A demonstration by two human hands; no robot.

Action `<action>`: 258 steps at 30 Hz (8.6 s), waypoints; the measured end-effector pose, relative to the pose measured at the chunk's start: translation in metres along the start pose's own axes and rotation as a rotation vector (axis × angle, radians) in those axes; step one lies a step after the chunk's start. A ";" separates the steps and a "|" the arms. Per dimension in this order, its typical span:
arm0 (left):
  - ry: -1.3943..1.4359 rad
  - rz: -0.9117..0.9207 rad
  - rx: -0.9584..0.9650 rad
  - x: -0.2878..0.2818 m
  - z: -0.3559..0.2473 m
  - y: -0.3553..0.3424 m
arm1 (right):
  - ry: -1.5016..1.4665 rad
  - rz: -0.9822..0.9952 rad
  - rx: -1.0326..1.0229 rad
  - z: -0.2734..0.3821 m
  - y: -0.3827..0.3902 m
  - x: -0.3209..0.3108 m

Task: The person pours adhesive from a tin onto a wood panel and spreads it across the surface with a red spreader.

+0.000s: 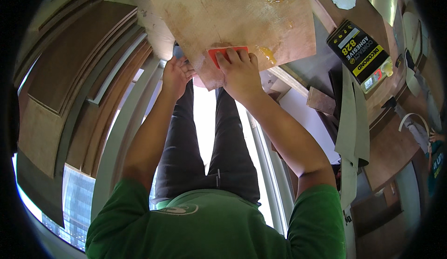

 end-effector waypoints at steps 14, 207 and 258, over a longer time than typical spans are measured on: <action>-0.023 0.001 -0.048 -0.003 -0.009 -0.007 | 0.000 0.228 -0.049 0.068 0.095 0.075; -0.053 0.049 -0.045 -0.007 -0.014 0.002 | 0.126 -0.119 0.448 -0.193 0.116 -0.072; -0.266 0.114 -0.182 -0.007 -0.028 -0.019 | -0.362 0.070 0.246 0.075 0.083 0.089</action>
Point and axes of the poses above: each hand's wrist, its own y-axis away from the middle knuckle, its own x-axis out of the palm, z = x × y, the point moved 5 cm from there along -y, towards the middle knuckle, and after that the axes turned 2 degrees about -x, right-handed, at the moved point
